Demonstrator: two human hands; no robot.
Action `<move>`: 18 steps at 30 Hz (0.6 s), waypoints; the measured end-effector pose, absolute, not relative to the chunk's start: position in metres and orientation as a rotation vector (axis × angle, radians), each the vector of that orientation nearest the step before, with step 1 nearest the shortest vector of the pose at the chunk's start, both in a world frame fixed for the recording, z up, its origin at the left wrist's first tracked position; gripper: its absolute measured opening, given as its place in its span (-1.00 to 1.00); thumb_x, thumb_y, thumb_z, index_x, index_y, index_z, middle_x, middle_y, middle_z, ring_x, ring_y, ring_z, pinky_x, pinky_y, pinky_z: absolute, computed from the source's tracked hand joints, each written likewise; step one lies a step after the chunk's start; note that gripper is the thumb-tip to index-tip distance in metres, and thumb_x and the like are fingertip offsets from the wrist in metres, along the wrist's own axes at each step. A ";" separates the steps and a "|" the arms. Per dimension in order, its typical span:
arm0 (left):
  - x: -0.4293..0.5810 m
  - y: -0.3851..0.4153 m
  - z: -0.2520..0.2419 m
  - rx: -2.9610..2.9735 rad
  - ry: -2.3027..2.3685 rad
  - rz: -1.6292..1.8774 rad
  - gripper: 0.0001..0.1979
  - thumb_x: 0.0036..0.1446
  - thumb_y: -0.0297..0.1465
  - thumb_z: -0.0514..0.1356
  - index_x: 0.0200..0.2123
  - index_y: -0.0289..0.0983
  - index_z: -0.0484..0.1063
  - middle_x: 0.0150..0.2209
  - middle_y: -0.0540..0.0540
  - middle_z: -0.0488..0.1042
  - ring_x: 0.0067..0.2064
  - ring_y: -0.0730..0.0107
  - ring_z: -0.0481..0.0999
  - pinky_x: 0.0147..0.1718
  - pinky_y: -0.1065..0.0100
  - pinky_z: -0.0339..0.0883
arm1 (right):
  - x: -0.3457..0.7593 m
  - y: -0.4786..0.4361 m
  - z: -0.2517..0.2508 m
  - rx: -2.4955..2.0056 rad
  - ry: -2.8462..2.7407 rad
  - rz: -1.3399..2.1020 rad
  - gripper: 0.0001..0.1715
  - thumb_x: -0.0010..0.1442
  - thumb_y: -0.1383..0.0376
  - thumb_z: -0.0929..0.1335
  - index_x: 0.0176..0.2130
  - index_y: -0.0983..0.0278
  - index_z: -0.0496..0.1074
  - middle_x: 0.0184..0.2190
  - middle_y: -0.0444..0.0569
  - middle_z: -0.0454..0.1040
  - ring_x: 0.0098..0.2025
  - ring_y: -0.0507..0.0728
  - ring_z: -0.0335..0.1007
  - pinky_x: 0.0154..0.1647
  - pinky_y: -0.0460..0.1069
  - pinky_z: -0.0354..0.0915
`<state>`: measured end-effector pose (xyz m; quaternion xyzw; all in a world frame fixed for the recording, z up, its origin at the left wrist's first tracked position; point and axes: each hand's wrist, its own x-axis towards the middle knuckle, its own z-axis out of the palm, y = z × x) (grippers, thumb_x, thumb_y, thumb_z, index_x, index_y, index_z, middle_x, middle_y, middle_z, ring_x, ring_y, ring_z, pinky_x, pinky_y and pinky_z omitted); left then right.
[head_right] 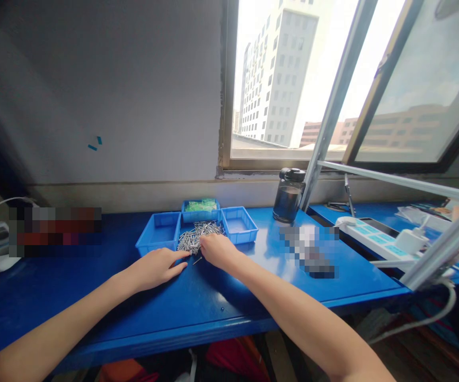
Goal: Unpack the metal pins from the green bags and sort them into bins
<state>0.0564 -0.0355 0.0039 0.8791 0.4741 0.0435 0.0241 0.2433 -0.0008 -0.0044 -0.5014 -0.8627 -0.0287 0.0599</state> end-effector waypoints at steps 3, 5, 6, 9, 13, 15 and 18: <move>0.059 -0.038 0.007 2.742 1.527 0.142 -0.69 0.18 -0.26 -0.07 -0.23 -0.22 0.43 -0.37 -0.15 0.52 -0.32 0.17 0.52 -0.37 0.34 0.30 | 0.245 -0.001 0.000 -1.479 -2.612 -0.090 -0.75 0.19 0.34 0.17 -0.26 0.30 0.40 -0.34 0.05 0.49 -0.31 0.14 0.43 -0.36 -0.07 0.22; 0.061 -0.040 0.007 2.736 1.614 0.113 -0.71 0.18 -0.27 -0.07 -0.31 -0.24 0.41 -0.43 -0.15 0.50 -0.36 0.14 0.52 -0.41 0.32 0.30 | 0.249 0.000 0.004 -1.347 -2.659 -0.019 -0.78 0.18 0.31 0.21 -0.25 0.28 0.41 -0.37 0.01 0.50 -0.34 0.10 0.42 -0.38 -0.10 0.20; 0.061 -0.041 0.007 2.725 1.659 0.097 -0.71 0.17 -0.28 -0.07 -0.32 -0.24 0.40 -0.44 -0.16 0.50 -0.37 0.12 0.52 -0.42 0.30 0.30 | 0.251 0.001 0.005 -1.254 -2.687 0.044 -0.80 0.17 0.30 0.23 -0.25 0.28 0.41 -0.39 -0.01 0.50 -0.37 0.07 0.41 -0.39 -0.12 0.19; 0.062 -0.042 0.006 2.682 1.756 0.054 -0.72 0.17 -0.28 -0.06 -0.32 -0.26 0.39 -0.42 -0.19 0.49 -0.35 0.08 0.53 -0.41 0.26 0.33 | 0.258 0.003 0.009 -1.049 -2.719 0.250 -0.82 0.12 0.34 0.27 -0.26 0.30 0.42 -0.47 -0.07 0.48 -0.47 0.00 0.35 -0.45 -0.16 0.16; 0.063 -0.043 0.007 2.636 1.863 0.034 -0.70 0.18 -0.28 -0.06 -0.30 -0.29 0.41 -0.39 -0.24 0.50 -0.31 0.03 0.53 -0.37 0.20 0.35 | 0.262 0.004 0.010 -1.017 -2.725 0.369 -0.75 0.05 0.45 0.28 -0.23 0.30 0.44 -0.51 -0.11 0.45 -0.51 -0.04 0.30 -0.47 -0.18 0.13; 0.064 -0.044 0.007 2.621 1.914 0.036 -0.69 0.18 -0.28 -0.06 -0.30 -0.29 0.42 -0.38 -0.25 0.51 -0.29 0.02 0.53 -0.36 0.19 0.36 | 0.262 0.003 0.011 -1.004 -2.753 0.391 -0.76 0.05 0.38 0.30 -0.22 0.30 0.44 -0.49 -0.11 0.46 -0.52 -0.05 0.29 -0.47 -0.17 0.13; 0.066 -0.044 0.005 2.612 1.992 0.044 -0.68 0.18 -0.27 -0.05 -0.29 -0.32 0.44 -0.36 -0.28 0.52 -0.28 0.02 0.53 -0.35 0.20 0.36 | 0.259 -0.001 0.012 -1.020 -2.809 0.378 -0.75 0.06 0.21 0.34 -0.23 0.28 0.45 -0.46 -0.10 0.47 -0.51 -0.03 0.29 -0.49 -0.16 0.12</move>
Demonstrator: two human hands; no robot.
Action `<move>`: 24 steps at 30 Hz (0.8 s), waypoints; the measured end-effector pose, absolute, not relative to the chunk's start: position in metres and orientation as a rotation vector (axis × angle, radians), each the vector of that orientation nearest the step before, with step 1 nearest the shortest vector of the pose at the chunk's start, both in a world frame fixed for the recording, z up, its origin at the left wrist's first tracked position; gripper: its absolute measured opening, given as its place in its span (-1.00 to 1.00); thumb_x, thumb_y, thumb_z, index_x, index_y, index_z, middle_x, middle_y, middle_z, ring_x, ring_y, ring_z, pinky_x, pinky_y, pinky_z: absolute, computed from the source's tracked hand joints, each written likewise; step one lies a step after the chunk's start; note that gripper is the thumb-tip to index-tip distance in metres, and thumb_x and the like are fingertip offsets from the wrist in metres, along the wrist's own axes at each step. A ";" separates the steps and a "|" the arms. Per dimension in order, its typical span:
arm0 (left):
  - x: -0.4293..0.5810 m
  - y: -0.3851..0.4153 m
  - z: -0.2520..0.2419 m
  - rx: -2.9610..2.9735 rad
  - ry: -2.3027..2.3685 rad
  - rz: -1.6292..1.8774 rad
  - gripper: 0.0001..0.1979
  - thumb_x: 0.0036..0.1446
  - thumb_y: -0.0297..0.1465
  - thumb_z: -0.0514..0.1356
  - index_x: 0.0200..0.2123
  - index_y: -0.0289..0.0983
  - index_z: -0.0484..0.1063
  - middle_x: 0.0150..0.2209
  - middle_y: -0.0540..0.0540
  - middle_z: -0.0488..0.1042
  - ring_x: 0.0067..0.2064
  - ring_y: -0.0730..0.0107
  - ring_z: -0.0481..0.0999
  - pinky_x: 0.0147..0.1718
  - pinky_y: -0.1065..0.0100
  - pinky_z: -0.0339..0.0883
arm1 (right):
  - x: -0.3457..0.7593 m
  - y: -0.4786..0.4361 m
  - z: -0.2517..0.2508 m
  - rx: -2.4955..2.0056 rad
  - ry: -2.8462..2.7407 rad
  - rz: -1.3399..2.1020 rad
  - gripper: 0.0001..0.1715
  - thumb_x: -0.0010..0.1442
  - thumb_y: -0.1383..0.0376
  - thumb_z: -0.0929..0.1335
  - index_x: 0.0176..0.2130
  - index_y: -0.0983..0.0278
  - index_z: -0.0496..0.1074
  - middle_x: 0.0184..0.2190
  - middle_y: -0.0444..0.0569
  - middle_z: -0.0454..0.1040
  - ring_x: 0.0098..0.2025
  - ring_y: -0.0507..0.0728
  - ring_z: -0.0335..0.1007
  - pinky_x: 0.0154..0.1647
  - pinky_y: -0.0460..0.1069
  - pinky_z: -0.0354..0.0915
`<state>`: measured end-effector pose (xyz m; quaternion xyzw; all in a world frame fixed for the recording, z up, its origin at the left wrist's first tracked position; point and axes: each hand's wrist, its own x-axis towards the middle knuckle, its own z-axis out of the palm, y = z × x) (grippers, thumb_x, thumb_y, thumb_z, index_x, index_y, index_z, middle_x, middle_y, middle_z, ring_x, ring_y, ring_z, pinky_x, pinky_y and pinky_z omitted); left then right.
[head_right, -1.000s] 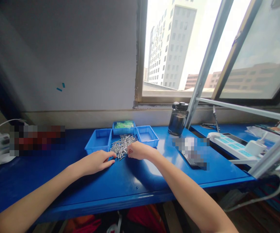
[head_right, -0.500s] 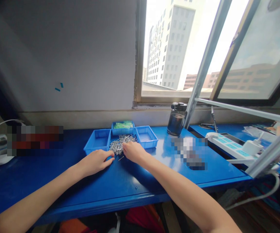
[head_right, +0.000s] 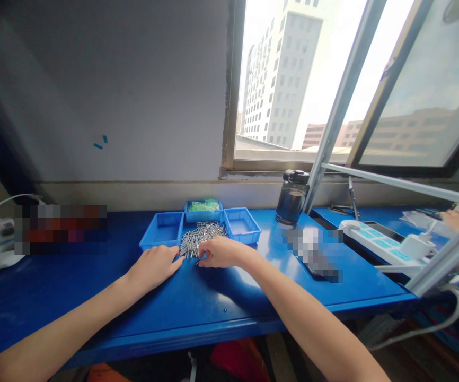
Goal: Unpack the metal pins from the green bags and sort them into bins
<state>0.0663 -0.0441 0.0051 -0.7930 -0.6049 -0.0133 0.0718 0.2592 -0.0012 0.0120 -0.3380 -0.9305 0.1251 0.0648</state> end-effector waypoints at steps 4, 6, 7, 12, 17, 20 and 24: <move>0.067 -0.041 -0.001 -2.377 -1.827 -0.048 -0.68 0.19 -0.31 -0.07 -0.30 -0.32 0.44 -0.36 -0.28 0.52 -0.29 0.05 0.54 -0.37 0.23 0.36 | 0.252 -0.004 0.009 -1.056 -2.838 0.250 -0.82 0.13 0.28 0.29 -0.27 0.25 0.45 -0.42 -0.09 0.49 -0.42 0.02 0.36 -0.44 -0.14 0.14; 0.065 -0.039 -0.003 -2.417 -1.822 -0.075 -0.69 0.19 -0.33 -0.08 -0.30 -0.30 0.43 -0.36 -0.25 0.52 -0.29 0.08 0.54 -0.36 0.26 0.35 | 0.249 -0.003 0.005 -1.131 -2.816 0.139 -0.81 0.15 0.31 0.26 -0.27 0.25 0.44 -0.40 -0.07 0.49 -0.37 0.06 0.39 -0.40 -0.12 0.16; 0.065 -0.037 -0.004 -2.440 -1.817 -0.096 -0.70 0.19 -0.33 -0.08 -0.29 -0.29 0.42 -0.36 -0.24 0.52 -0.29 0.09 0.54 -0.36 0.26 0.34 | 0.248 -0.003 0.004 -1.185 -2.799 0.080 -0.81 0.16 0.31 0.25 -0.27 0.25 0.44 -0.39 -0.05 0.50 -0.35 0.08 0.40 -0.39 -0.11 0.17; 0.062 -0.032 -0.008 -2.521 -1.828 -0.195 -0.74 0.17 -0.30 -0.04 -0.29 -0.24 0.41 -0.37 -0.18 0.52 -0.30 0.12 0.53 -0.37 0.30 0.30 | 0.244 -0.003 -0.001 -1.405 -2.726 -0.112 -0.76 0.23 0.31 0.17 -0.24 0.27 0.39 -0.30 0.04 0.48 -0.25 0.15 0.43 -0.32 -0.07 0.22; 0.063 -0.034 -0.006 -2.583 -1.814 -0.263 -0.74 0.16 -0.26 -0.03 -0.30 -0.22 0.41 -0.42 -0.13 0.51 -0.34 0.17 0.51 -0.39 0.34 0.26 | 0.240 -0.003 -0.004 -1.510 -2.655 -0.186 -0.69 0.27 0.29 0.11 -0.24 0.29 0.37 -0.28 0.07 0.47 -0.26 0.16 0.44 -0.33 -0.05 0.26; 0.064 -0.037 -0.001 -2.617 -1.784 -0.251 -0.74 0.16 -0.26 -0.03 -0.29 -0.21 0.41 -0.43 -0.11 0.50 -0.36 0.20 0.50 -0.42 0.36 0.24 | 0.241 -0.002 -0.005 -1.488 -2.653 -0.192 -0.68 0.28 0.26 0.10 -0.23 0.29 0.36 -0.28 0.07 0.47 -0.27 0.16 0.44 -0.34 -0.05 0.25; 0.063 -0.038 0.003 -2.631 -1.775 -0.249 -0.74 0.15 -0.26 -0.02 -0.28 -0.19 0.42 -0.42 -0.10 0.50 -0.37 0.22 0.49 -0.44 0.38 0.21 | 0.248 0.000 0.001 -1.352 -2.696 -0.076 -0.71 0.26 0.32 0.12 -0.20 0.28 0.38 -0.30 0.03 0.48 -0.25 0.11 0.42 -0.30 -0.09 0.21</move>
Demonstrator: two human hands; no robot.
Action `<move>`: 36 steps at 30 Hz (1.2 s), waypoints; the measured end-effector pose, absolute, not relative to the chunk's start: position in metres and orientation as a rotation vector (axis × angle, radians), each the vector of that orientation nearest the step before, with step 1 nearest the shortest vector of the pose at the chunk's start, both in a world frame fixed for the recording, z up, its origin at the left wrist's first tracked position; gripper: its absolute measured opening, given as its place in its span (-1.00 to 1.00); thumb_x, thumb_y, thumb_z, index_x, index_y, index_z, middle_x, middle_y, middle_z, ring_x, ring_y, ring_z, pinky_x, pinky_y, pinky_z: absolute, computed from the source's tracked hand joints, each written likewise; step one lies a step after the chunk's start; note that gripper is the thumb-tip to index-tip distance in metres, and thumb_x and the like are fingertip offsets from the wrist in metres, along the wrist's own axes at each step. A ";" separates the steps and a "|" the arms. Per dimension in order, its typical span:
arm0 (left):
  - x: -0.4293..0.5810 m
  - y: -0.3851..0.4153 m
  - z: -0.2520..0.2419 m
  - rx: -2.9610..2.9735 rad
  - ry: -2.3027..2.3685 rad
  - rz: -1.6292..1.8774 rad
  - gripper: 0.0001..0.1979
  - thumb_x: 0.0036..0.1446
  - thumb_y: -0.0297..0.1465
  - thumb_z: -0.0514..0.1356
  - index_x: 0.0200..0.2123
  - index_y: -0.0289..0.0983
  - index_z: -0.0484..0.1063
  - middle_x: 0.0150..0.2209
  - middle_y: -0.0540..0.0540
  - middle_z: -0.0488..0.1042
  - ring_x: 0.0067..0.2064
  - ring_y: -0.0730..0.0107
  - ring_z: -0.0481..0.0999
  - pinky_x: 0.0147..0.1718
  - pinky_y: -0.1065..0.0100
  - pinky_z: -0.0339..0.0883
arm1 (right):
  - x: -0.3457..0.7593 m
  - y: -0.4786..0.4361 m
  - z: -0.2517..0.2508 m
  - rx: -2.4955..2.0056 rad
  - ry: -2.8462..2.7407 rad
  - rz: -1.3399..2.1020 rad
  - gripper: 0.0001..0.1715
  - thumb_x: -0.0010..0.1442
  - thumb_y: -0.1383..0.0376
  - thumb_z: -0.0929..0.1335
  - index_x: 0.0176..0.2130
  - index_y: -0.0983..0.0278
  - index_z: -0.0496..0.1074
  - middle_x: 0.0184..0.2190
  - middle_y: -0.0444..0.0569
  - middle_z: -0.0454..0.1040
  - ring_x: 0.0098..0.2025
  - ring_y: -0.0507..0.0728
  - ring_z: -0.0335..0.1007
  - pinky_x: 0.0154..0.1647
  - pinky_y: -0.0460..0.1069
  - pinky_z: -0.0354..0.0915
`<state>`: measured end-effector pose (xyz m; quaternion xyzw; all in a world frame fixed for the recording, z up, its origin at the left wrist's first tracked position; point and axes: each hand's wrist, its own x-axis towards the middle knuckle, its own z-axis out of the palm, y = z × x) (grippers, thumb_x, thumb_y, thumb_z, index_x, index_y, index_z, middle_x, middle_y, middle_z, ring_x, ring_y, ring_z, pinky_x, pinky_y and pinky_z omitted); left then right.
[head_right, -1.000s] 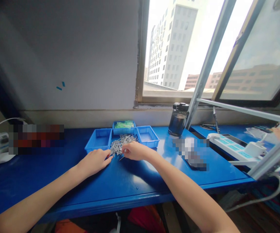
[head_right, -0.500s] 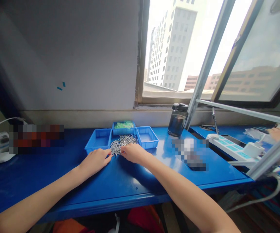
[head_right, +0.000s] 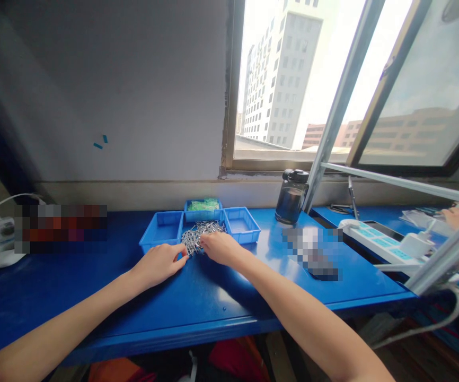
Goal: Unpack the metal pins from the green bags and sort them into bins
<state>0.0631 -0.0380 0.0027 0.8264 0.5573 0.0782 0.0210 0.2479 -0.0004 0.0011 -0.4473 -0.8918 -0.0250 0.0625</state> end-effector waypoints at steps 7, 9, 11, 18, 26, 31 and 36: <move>0.059 -0.032 -0.003 2.593 1.555 0.294 -0.74 0.16 -0.24 -0.01 -0.29 -0.20 0.43 -0.47 -0.05 0.47 -0.40 0.32 0.47 -0.49 0.44 0.14 | 0.256 -0.002 0.011 -1.114 -2.734 0.195 -0.76 0.17 0.24 0.28 -0.19 0.29 0.42 -0.49 -0.07 0.47 -0.43 0.04 0.37 -0.44 -0.14 0.12; 0.059 -0.032 -0.004 2.611 1.517 0.299 -0.74 0.16 -0.25 -0.01 -0.28 -0.19 0.43 -0.48 -0.04 0.47 -0.41 0.33 0.47 -0.49 0.44 0.13 | 0.256 -0.002 0.011 -1.107 -2.751 0.234 -0.78 0.15 0.24 0.30 -0.22 0.30 0.43 -0.53 -0.09 0.45 -0.48 0.01 0.34 -0.48 -0.16 0.09; 0.060 -0.032 -0.005 2.631 1.486 0.298 -0.75 0.17 -0.25 -0.01 -0.26 -0.18 0.43 -0.48 -0.03 0.46 -0.41 0.34 0.47 -0.48 0.44 0.14 | 0.257 -0.002 0.011 -1.110 -2.750 0.272 -0.80 0.15 0.27 0.30 -0.23 0.31 0.44 -0.51 -0.10 0.45 -0.50 -0.01 0.32 -0.49 -0.17 0.09; 0.062 -0.033 -0.008 2.665 1.478 0.312 -0.75 0.18 -0.26 -0.01 -0.25 -0.17 0.42 -0.47 -0.04 0.46 -0.41 0.32 0.47 -0.45 0.42 0.17 | 0.255 -0.007 0.016 -1.079 -2.791 0.454 -0.76 0.12 0.23 0.30 -0.22 0.28 0.45 -0.42 -0.09 0.48 -0.46 -0.02 0.33 -0.46 -0.17 0.14; 0.064 -0.038 0.001 2.644 1.461 0.293 -0.74 0.18 -0.25 -0.03 -0.29 -0.19 0.42 -0.47 -0.04 0.47 -0.42 0.35 0.46 -0.44 0.44 0.18 | 0.286 -0.008 0.038 -1.593 -2.647 0.742 -0.75 0.11 0.29 0.22 -0.37 0.35 0.43 -0.48 -0.02 0.49 -0.59 -0.02 0.37 -0.61 -0.18 0.24; 0.064 -0.038 0.000 2.664 1.456 0.284 -0.74 0.18 -0.25 -0.03 -0.29 -0.19 0.42 -0.46 -0.04 0.48 -0.42 0.34 0.46 -0.44 0.44 0.18 | 0.301 -0.009 0.040 -2.095 -2.470 0.826 -0.80 0.03 0.31 0.28 -0.49 0.40 0.42 -0.49 0.04 0.51 -0.61 0.02 0.41 -0.62 -0.12 0.32; 0.063 -0.038 -0.001 2.668 1.467 0.274 -0.73 0.18 -0.25 -0.04 -0.29 -0.18 0.42 -0.47 -0.03 0.47 -0.44 0.35 0.46 -0.48 0.44 0.16 | 0.291 -0.006 0.028 -2.040 -2.578 0.561 -0.78 0.05 0.35 0.25 -0.51 0.42 0.42 -0.55 0.06 0.50 -0.65 0.07 0.40 -0.64 -0.08 0.30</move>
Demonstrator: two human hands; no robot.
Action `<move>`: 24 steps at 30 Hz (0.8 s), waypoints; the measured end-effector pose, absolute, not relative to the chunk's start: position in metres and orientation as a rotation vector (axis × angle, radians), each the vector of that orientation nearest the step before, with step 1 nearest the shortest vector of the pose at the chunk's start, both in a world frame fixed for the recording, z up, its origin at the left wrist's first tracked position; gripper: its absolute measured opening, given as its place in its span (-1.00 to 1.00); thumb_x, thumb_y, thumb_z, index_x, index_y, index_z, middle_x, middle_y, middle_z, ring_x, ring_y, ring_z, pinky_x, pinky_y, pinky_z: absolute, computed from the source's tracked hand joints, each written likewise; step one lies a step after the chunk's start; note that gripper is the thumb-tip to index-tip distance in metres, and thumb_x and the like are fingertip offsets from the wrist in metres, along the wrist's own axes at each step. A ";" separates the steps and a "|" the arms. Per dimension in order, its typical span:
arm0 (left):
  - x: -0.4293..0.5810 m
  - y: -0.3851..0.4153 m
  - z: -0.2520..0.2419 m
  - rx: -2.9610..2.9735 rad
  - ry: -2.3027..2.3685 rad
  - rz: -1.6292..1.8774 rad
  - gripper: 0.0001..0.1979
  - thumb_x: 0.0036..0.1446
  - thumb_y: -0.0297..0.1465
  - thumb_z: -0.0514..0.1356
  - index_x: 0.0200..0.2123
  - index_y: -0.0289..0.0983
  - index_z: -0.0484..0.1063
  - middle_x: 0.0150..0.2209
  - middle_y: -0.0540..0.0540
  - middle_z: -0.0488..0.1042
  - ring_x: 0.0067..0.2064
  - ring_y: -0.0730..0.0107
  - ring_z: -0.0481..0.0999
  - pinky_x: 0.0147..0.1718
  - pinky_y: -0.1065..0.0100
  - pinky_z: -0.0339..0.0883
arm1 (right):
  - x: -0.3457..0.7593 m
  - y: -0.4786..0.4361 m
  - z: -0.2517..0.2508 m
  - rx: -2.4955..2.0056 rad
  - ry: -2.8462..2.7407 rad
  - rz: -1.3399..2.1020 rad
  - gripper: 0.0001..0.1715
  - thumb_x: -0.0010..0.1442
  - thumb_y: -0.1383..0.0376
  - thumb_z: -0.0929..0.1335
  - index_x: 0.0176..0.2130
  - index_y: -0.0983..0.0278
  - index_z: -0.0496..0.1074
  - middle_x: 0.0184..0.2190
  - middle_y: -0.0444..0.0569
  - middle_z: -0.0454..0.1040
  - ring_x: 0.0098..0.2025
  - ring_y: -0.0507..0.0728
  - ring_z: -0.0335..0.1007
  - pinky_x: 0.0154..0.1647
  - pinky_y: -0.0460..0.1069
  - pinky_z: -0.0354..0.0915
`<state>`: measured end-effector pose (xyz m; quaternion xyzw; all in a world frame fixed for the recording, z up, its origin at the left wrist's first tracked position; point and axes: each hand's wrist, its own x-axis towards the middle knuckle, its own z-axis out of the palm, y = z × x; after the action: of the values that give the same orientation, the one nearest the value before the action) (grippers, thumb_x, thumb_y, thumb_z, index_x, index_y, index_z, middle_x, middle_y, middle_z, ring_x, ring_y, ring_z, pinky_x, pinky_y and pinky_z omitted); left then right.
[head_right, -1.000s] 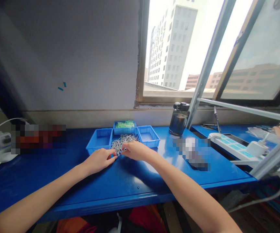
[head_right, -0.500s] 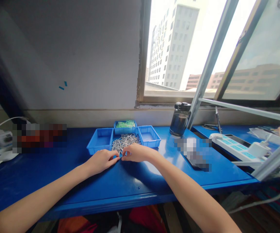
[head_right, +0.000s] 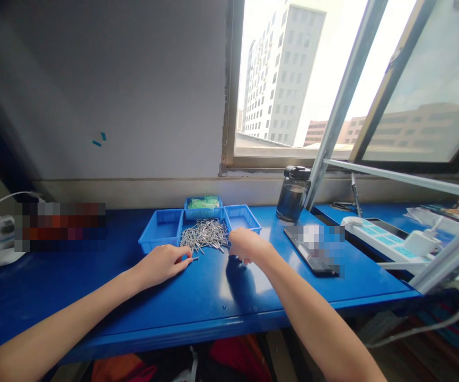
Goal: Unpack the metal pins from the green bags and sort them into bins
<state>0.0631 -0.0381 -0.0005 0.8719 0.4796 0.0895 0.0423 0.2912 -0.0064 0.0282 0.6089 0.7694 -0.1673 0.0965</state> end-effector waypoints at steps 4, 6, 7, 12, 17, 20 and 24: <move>0.064 -0.038 0.001 2.681 1.445 0.272 -0.73 0.19 -0.24 -0.04 -0.30 -0.18 0.42 -0.48 -0.03 0.47 -0.44 0.35 0.45 -0.48 0.45 0.14 | 0.281 -0.004 0.023 1.725 2.430 -0.347 -0.76 0.06 0.37 0.24 -0.51 0.40 0.44 -0.57 0.07 0.50 -0.61 0.09 0.42 -0.59 -0.09 0.28; 0.064 -0.038 0.002 2.690 1.438 0.275 -0.73 0.19 -0.24 -0.04 -0.30 -0.17 0.42 -0.47 -0.03 0.47 -0.44 0.34 0.45 -0.48 0.45 0.15 | 0.276 -0.005 0.023 1.694 2.508 -0.242 -0.76 0.07 0.36 0.25 -0.48 0.39 0.47 -0.54 0.10 0.50 -0.52 0.14 0.45 -0.51 -0.07 0.28; 0.064 -0.038 0.001 2.691 1.441 0.277 -0.73 0.19 -0.24 -0.04 -0.30 -0.17 0.42 -0.47 -0.03 0.47 -0.44 0.33 0.45 -0.48 0.45 0.15 | 0.274 -0.006 0.023 1.680 2.545 -0.189 -0.77 0.08 0.35 0.26 -0.46 0.39 0.48 -0.51 0.13 0.50 -0.45 0.18 0.46 -0.47 -0.05 0.29; 0.062 -0.037 -0.001 2.700 1.442 0.284 -0.74 0.19 -0.24 -0.03 -0.29 -0.17 0.42 -0.48 -0.03 0.47 -0.45 0.34 0.45 -0.49 0.45 0.14 | 0.270 -0.009 0.022 1.614 2.653 -0.055 -0.69 0.14 0.23 0.25 -0.33 0.36 0.51 -0.41 0.14 0.51 -0.33 0.23 0.45 -0.39 -0.02 0.28; 0.062 -0.034 -0.004 2.687 1.436 0.306 -0.74 0.18 -0.24 -0.03 -0.30 -0.17 0.42 -0.49 -0.02 0.47 -0.46 0.36 0.44 -0.50 0.45 0.12 | 0.265 -0.006 0.014 1.580 2.692 -0.015 -0.65 0.15 0.14 0.25 -0.30 0.32 0.49 -0.37 0.09 0.52 -0.29 0.21 0.45 -0.33 -0.04 0.30; 0.063 -0.032 -0.005 2.672 1.447 0.302 -0.74 0.18 -0.23 -0.03 -0.30 -0.16 0.42 -0.51 -0.01 0.46 -0.46 0.34 0.44 -0.50 0.45 0.12 | 0.259 -0.004 0.006 1.632 2.686 0.075 -0.61 0.17 0.10 0.22 -0.27 0.31 0.47 -0.35 0.11 0.51 -0.28 0.24 0.45 -0.33 0.00 0.31; 0.066 -0.030 -0.007 2.651 1.495 0.303 -0.74 0.17 -0.23 -0.03 -0.27 -0.16 0.42 -0.48 -0.03 0.48 -0.43 0.32 0.46 -0.49 0.44 0.15 | 0.251 -0.003 -0.001 1.701 2.676 0.170 -0.58 0.20 0.08 0.18 -0.26 0.30 0.44 -0.34 0.11 0.50 -0.28 0.25 0.46 -0.32 0.02 0.32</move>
<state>0.0656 -0.0302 -0.0070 0.8661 0.4882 0.0989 0.0416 0.2514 -0.0031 -0.0006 0.5356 0.8426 0.0537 -0.0169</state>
